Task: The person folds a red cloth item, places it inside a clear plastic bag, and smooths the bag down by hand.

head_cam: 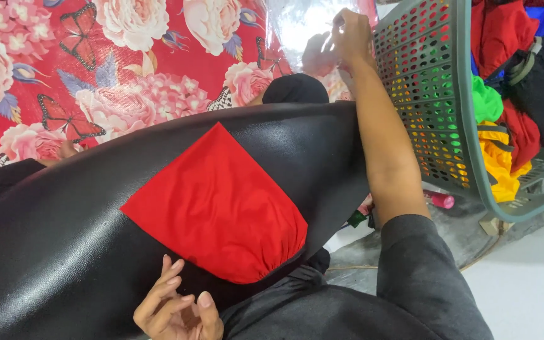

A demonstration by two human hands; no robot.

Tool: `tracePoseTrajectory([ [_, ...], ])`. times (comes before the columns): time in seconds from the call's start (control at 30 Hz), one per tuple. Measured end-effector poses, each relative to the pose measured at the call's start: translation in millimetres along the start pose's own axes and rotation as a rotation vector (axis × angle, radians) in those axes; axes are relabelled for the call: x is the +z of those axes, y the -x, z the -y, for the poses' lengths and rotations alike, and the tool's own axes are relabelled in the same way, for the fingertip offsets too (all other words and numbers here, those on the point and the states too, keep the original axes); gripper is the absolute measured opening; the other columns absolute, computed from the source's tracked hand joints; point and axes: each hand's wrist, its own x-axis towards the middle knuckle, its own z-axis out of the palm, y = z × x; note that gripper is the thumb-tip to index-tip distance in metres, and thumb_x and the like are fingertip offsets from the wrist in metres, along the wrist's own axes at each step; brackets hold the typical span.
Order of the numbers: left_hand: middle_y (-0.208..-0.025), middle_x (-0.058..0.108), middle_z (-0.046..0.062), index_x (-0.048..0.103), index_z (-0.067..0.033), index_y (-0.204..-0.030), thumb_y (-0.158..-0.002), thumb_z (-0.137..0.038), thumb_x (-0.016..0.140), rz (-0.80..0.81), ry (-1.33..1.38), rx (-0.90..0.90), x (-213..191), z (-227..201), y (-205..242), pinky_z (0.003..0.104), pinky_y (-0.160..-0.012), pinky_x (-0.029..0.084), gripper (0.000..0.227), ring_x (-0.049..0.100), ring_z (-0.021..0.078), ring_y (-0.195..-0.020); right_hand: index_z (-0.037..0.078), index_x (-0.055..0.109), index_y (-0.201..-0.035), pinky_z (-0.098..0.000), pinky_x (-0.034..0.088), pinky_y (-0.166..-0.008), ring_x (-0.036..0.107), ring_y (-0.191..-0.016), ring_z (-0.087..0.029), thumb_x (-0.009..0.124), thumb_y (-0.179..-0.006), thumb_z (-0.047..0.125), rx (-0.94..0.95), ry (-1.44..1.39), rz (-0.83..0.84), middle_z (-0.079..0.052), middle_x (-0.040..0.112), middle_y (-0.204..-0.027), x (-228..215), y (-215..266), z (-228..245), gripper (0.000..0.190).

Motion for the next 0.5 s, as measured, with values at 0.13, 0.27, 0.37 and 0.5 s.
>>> tracePoseTrajectory([
  [0.13,-0.127,0.040,0.010,0.042,-0.0093,-0.104,-0.090,-0.006,0.061,0.017,0.026,-0.017,-1.2,0.8,0.1,0.058,-0.127,0.048,0.024,0.063,0.0336,-0.120,0.010,0.071,-0.090,-0.0356,0.056,-0.066,0.068,-0.069,-0.021,0.071,-0.083,0.002,-0.108,0.141,-0.272,-0.005,0.074,-0.080,-6.2,-10.1,9.5,0.010],
  [0.27,-0.126,0.040,0.010,0.041,-0.0089,-0.104,-0.089,-0.004,0.061,0.037,0.054,-0.033,-1.8,1.5,-1.0,0.059,-0.128,0.046,0.026,0.064,0.0332,-0.119,0.007,0.074,-0.101,-0.0316,0.062,-0.058,0.072,-0.066,-0.020,0.071,-0.086,0.003,-0.054,0.053,-0.283,-0.008,0.074,-0.082,-23.7,-31.2,15.9,0.016],
  [0.37,-0.127,0.042,0.010,0.042,-0.0088,-0.104,-0.089,-0.004,0.062,0.051,0.043,-0.071,-2.3,-1.8,-0.9,0.059,-0.129,0.046,0.026,0.064,0.0333,-0.120,0.007,0.074,-0.101,-0.0319,0.061,-0.058,0.072,-0.066,-0.020,0.072,-0.087,0.003,-0.096,0.040,-0.282,-0.008,0.074,-0.082,-46.0,-37.2,46.7,0.015],
  [0.5,-0.127,0.042,0.010,0.042,-0.0088,-0.105,-0.089,-0.003,0.062,0.041,0.060,-0.054,-0.9,1.2,0.2,0.058,-0.129,0.045,0.026,0.065,0.0330,-0.118,0.007,0.074,-0.101,-0.0326,0.060,-0.059,0.070,-0.067,-0.021,0.073,-0.088,0.003,-0.163,0.026,-0.274,-0.008,0.073,-0.083,-53.7,-48.5,57.8,0.014],
])
